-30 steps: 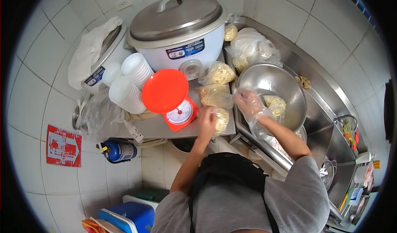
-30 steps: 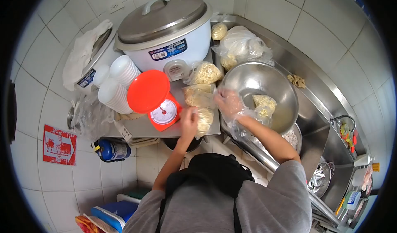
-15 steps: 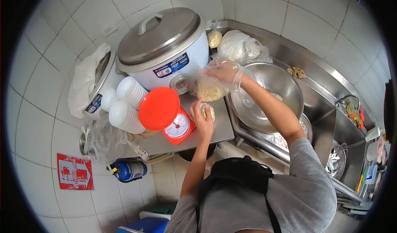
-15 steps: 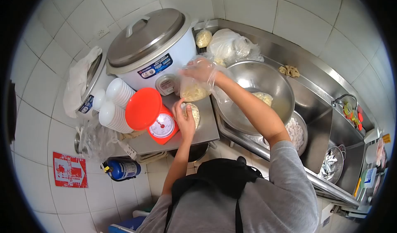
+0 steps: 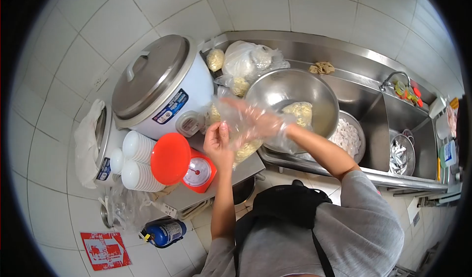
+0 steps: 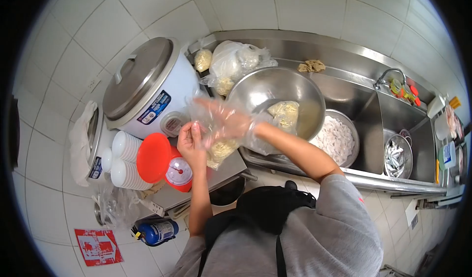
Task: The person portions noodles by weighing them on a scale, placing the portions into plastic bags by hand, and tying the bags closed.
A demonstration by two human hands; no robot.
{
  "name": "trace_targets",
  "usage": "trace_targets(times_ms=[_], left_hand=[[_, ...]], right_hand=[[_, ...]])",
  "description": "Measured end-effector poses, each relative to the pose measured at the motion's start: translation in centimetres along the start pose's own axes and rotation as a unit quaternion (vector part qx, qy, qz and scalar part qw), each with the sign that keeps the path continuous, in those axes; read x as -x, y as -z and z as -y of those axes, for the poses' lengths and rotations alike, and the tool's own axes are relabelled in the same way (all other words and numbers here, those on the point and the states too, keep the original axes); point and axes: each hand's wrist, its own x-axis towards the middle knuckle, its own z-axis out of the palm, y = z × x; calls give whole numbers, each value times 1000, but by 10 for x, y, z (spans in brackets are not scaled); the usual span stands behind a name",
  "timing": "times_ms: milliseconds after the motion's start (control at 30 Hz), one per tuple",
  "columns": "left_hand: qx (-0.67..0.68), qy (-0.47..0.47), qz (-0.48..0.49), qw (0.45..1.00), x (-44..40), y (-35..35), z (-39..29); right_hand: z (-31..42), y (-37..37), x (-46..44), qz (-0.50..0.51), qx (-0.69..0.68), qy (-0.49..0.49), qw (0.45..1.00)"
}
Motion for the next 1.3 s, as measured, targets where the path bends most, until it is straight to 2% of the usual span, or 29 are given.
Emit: trace_targets(times_ms=[33,100,133,167,233,300,333,367,467,500,600,633,700,733,767,867,900,1000,1033,1067,1133,1167,1233,1300], left_hand=[[-2,19,25,1000,5,2,-1],[-117,-81,29,989,12,16,-1],[-172,-135,31,975,13,25,0],[-96,-145,34,984,19,34,1],[-25,-38,98,994,42,34,-5],[-107,7,164,981,64,40,12],[-220,-8,197,955,69,42,24],[-167,-11,241,956,75,43,31],[-245,-2,275,930,80,40,20],[-209,59,250,944,93,49,43],[-186,42,226,955,98,58,91],[-178,35,220,959,97,58,102],[-160,31,209,964,104,59,120],[-209,-30,176,961,101,49,104],[-262,-87,136,952,98,39,87],[-324,-115,139,929,89,36,76],[-344,-104,160,920,89,36,76],[-438,-81,190,875,97,27,102],[-482,-76,187,853,91,16,93],[-448,-57,257,854,86,23,76],[-457,-172,213,846,88,31,90],[-422,-144,261,856,88,36,96],[-343,-82,353,867,73,36,60],[-252,-9,403,880,70,49,55]], right_hand=[[5,-4,11,5,14,10,1000],[15,-10,22,85,-92,-169,978],[15,-13,19,82,-144,-171,971],[15,-15,17,80,-196,-172,962],[29,-20,15,60,-247,-211,944],[61,-18,13,94,-235,-330,909],[72,-22,15,115,-228,-386,887],[45,-56,42,49,-68,-142,986],[67,-48,46,81,-60,-98,990],[68,-48,53,121,-42,-123,984],[59,-73,83,16,-59,-52,997],[59,-69,87,66,-83,-96,990],[57,-69,86,20,-107,-93,990],[57,-67,84,-2,-120,-91,989],[61,-63,82,9,-84,-57,995],[93,-22,61,45,29,54,997],[102,-24,62,115,125,95,981],[94,-35,73,152,371,139,905],[82,-40,83,276,422,96,859],[71,-44,90,329,429,21,841],[62,-44,87,428,428,-129,786],[57,-40,86,461,381,-142,789],[55,-20,74,528,281,-164,784],[27,-6,73,512,88,-100,849]])
